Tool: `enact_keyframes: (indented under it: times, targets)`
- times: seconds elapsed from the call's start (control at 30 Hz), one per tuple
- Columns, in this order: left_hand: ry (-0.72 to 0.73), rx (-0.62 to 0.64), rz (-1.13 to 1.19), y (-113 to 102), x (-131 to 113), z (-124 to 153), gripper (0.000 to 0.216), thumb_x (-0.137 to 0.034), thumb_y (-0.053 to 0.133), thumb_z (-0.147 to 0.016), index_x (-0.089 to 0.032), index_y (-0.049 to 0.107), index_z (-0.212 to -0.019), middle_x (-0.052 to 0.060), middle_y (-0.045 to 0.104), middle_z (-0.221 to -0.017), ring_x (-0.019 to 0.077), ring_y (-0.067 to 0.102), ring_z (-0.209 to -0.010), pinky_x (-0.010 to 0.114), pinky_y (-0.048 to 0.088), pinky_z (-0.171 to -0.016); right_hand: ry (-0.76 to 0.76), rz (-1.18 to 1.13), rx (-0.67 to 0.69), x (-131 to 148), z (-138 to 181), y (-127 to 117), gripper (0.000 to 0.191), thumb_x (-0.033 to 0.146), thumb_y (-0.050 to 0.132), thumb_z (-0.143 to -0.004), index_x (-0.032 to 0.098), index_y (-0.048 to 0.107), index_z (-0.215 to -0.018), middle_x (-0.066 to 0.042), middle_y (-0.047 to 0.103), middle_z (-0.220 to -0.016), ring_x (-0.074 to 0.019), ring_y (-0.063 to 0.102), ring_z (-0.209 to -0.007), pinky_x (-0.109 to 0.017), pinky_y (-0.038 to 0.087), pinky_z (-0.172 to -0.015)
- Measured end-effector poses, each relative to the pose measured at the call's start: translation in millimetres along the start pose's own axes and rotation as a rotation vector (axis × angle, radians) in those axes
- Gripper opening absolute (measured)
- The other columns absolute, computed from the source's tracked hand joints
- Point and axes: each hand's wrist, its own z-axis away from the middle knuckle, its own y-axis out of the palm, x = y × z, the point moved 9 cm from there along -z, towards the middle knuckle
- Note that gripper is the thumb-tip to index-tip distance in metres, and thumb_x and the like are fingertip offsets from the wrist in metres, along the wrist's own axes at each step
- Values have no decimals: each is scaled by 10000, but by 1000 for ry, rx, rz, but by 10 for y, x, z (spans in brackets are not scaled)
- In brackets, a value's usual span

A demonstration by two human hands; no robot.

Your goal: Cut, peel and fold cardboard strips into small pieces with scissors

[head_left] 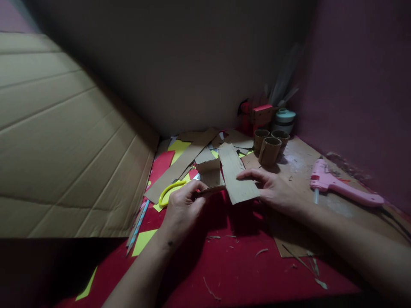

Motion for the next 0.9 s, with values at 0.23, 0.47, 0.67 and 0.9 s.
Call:
enact_keyframes:
  times: [0.23,0.47,0.67,0.9]
  targets:
    - [168,-120,4,-108,-84,45,91,-131,589,-782,-196,648,-803,18,666,-785,165,615,-733,273,479,-712,-67,-7,-107,81,44,-108,236,186,696,-720,214,710,-955,-55,666,-1015,-211,629,-922,-366,488,-832]
    - [442,-192,-117,-49,-226,130,267,-22,554,-767,-167,639,-974,62,698,-941,170,655,-864,285,515,-784,378,-698,50,-243,63,187,466,24,608,-567,142,681,-1012,-101,710,-889,-283,681,-824,-452,572,-709]
    - [510,-143,-329,34,-290,232,169,-35,547,-806,-137,619,-919,83,671,-859,180,633,-796,297,512,-721,418,-899,330,-108,202,406,595,70,517,-500,139,668,-1071,-96,670,-1115,-221,662,-857,-377,536,-812]
    - [656,-112,-412,134,-429,407,240,-44,572,-839,-124,605,-1062,121,658,-1008,187,643,-900,276,521,-750,377,-781,217,-275,136,340,624,16,587,-523,170,621,-1126,-67,635,-1134,-200,619,-937,-295,488,-790]
